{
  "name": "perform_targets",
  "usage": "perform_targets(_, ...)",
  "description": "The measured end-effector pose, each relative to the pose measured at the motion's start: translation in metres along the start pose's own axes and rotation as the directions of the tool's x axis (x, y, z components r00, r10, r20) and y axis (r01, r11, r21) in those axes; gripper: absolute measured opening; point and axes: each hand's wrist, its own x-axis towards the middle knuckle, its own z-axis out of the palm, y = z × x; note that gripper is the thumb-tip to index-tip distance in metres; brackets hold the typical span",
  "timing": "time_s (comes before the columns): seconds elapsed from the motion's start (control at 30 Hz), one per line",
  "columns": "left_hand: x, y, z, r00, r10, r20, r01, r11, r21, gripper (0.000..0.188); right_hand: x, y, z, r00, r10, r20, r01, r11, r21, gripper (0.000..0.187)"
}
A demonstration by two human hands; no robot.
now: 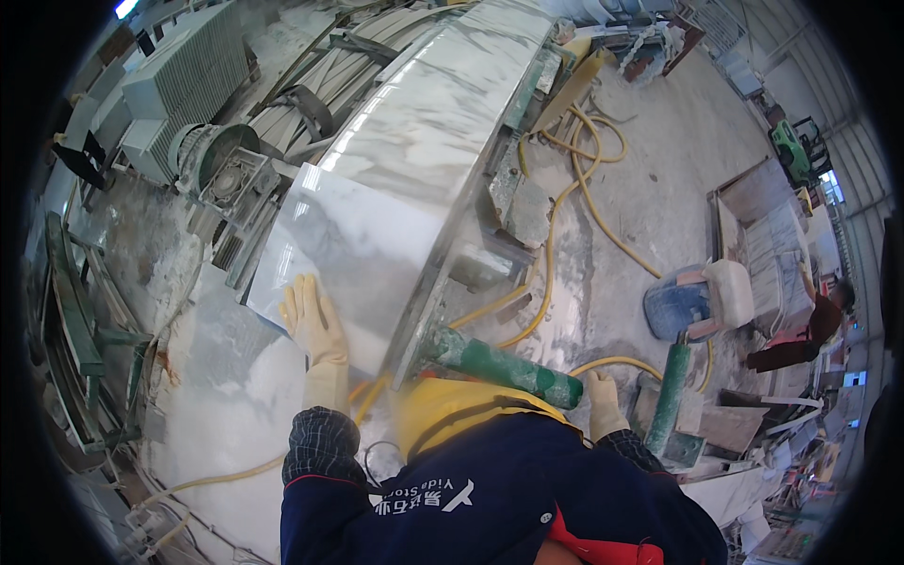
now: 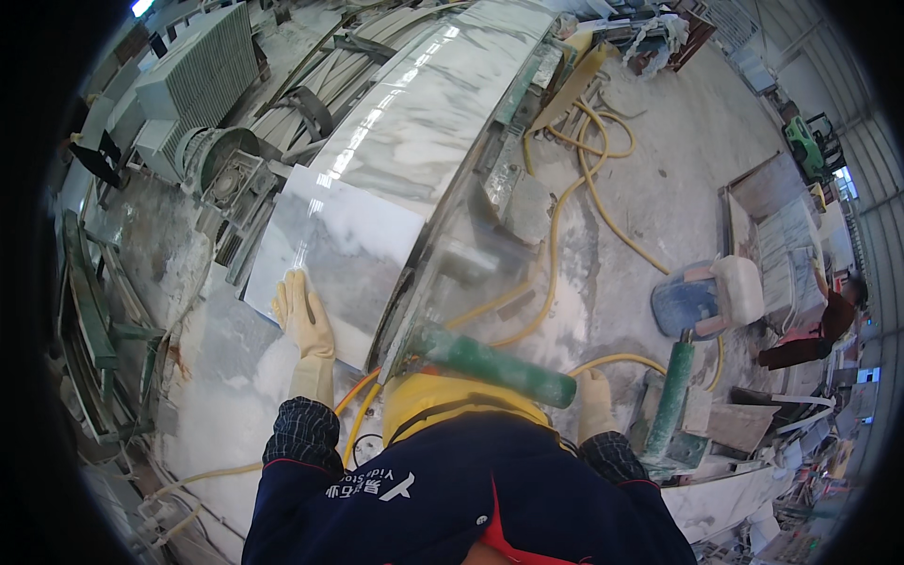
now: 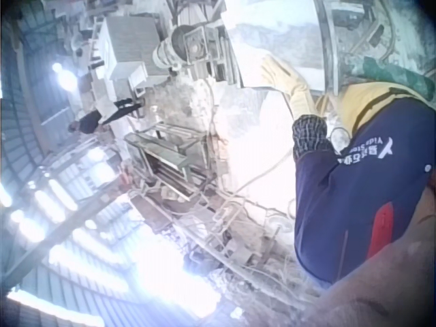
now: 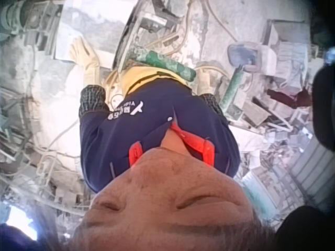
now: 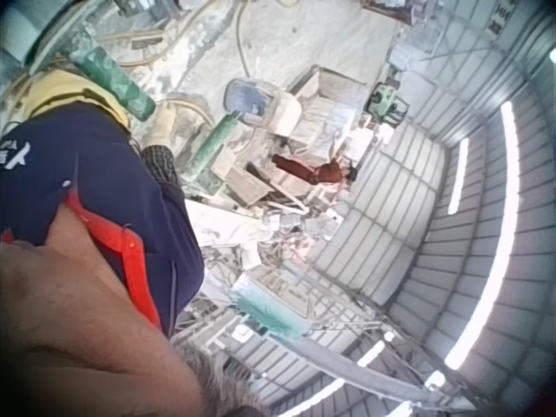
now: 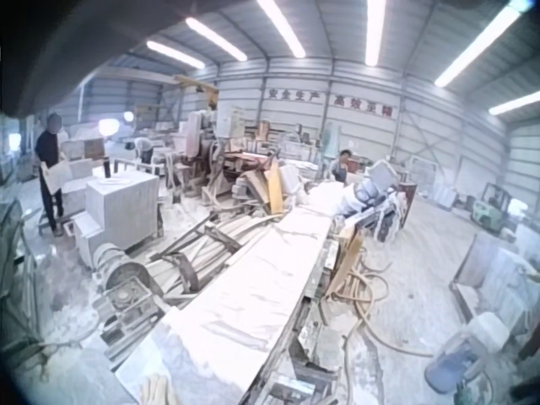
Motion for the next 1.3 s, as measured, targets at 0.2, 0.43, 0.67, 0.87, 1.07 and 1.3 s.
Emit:
perform_targets(0.2,-0.004,-0.005,0.000,0.999,0.010,-0.036,-0.010,1.000,-0.023,0.047,-0.018,-0.068,-0.010,0.997,-0.071,0.004,0.071,0.997,-0.035,0.044)
perform_targets(0.43,-0.007,-0.006,-0.001,0.998,0.008,-0.057,-0.011,0.999,-0.044,0.047,-0.014,-0.184,0.022,0.955,-0.251,0.160,0.241,0.967,0.079,0.041)
perform_targets(0.67,-0.011,-0.011,0.000,0.995,0.036,-0.095,-0.043,0.996,-0.074,0.046,-0.054,-0.334,0.084,0.666,-0.482,0.569,0.192,0.848,0.494,0.053)
perform_targets(0.87,-0.013,-0.015,-0.001,0.989,0.056,-0.136,-0.067,0.995,-0.072,0.044,-0.105,-0.416,0.133,0.552,-0.371,0.747,-0.209,0.805,0.555,0.058)
perform_targets(1.07,-0.035,-0.030,0.030,0.792,-0.420,-0.443,0.307,0.901,-0.306,0.046,-0.099,-0.424,0.162,0.590,-0.314,0.744,-0.200,0.836,0.511,0.046)
perform_targets(1.3,-0.064,-0.064,0.031,0.414,-0.824,0.387,0.703,0.018,-0.711,0.051,-0.134,-0.437,0.157,0.650,-0.410,0.640,0.069,0.871,0.487,0.045)
